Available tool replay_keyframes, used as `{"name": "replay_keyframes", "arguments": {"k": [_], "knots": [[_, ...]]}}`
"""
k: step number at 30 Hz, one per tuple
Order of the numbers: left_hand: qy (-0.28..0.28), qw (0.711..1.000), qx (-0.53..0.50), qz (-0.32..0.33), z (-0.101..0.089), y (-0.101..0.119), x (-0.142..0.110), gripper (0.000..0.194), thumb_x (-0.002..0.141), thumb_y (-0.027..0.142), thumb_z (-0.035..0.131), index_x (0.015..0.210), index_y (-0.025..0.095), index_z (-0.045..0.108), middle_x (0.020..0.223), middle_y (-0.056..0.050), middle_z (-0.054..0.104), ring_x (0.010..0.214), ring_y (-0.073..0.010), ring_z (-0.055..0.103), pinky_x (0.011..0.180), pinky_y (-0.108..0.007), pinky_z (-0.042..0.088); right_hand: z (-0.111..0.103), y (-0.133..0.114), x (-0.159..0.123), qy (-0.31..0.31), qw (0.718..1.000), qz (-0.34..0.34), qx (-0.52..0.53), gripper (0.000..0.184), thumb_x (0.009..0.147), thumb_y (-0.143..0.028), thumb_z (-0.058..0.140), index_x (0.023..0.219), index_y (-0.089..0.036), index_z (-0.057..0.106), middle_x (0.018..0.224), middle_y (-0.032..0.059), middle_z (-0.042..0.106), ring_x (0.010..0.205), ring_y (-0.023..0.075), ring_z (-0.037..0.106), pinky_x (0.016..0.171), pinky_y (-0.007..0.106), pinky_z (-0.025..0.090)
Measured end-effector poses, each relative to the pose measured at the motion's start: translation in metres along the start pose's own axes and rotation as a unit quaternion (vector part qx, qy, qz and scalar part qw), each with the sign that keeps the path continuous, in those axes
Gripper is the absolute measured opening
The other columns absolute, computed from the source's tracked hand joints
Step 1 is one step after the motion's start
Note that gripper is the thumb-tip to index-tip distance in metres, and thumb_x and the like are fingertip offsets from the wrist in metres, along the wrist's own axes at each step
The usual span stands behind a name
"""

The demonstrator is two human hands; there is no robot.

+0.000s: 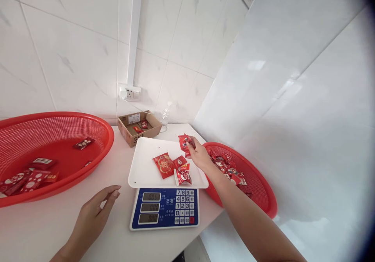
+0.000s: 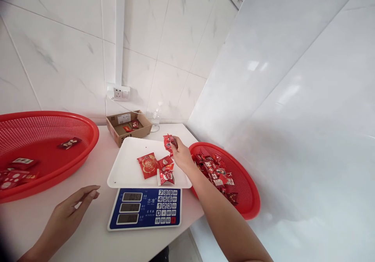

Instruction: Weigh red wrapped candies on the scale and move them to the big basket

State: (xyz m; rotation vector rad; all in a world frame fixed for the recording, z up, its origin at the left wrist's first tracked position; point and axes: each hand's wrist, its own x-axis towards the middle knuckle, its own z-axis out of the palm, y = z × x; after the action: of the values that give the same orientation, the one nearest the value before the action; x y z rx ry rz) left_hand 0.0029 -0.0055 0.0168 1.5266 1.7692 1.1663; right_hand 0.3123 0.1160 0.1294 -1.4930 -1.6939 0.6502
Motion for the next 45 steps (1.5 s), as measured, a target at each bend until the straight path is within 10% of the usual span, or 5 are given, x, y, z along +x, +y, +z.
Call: {"name": "replay_keyframes", "arguments": {"k": [15, 31, 45], "knots": [[-0.002, 1.0, 0.009, 0.011, 0.001, 0.002, 0.0, 0.036, 0.075, 0.054, 0.049, 0.09, 0.027, 0.066, 0.083, 0.0, 0.072, 0.079, -0.0162, 0.067, 0.057, -0.019, 0.051, 0.002, -0.006, -0.007, 0.017, 0.985, 0.041, 0.164, 0.037, 0.082, -0.05, 0.052, 0.108, -0.025, 0.057, 0.11, 0.0034, 0.064, 0.1, 0.0194, 0.061, 0.084, 0.035, 0.053], [0.016, 1.0, -0.019, 0.01, 0.0, 0.016, -0.006, 0.033, 0.08, 0.048, 0.046, 0.093, 0.023, 0.064, 0.078, -0.001, 0.07, 0.076, -0.0144, 0.065, 0.059, -0.021, 0.048, -0.068, 0.036, -0.104, 0.439, 0.864, 0.04, 0.245, 0.038, 0.064, -0.046, 0.074, 0.089, -0.021, 0.061, 0.087, -0.0018, 0.063, 0.076, 0.0137, 0.062, 0.065, 0.03, 0.058], [-0.006, 1.0, -0.023, -0.018, 0.001, 0.016, -0.005, 0.035, 0.077, 0.051, 0.047, 0.092, 0.024, 0.063, 0.078, 0.0, 0.07, 0.077, -0.0146, 0.066, 0.07, -0.022, 0.05, -0.055, 0.065, -0.119, 0.372, 0.893, 0.15, 0.205, 0.046, 0.065, -0.048, 0.073, 0.099, -0.019, 0.06, 0.094, 0.0019, 0.064, 0.075, 0.0166, 0.064, 0.063, 0.03, 0.058]]}}
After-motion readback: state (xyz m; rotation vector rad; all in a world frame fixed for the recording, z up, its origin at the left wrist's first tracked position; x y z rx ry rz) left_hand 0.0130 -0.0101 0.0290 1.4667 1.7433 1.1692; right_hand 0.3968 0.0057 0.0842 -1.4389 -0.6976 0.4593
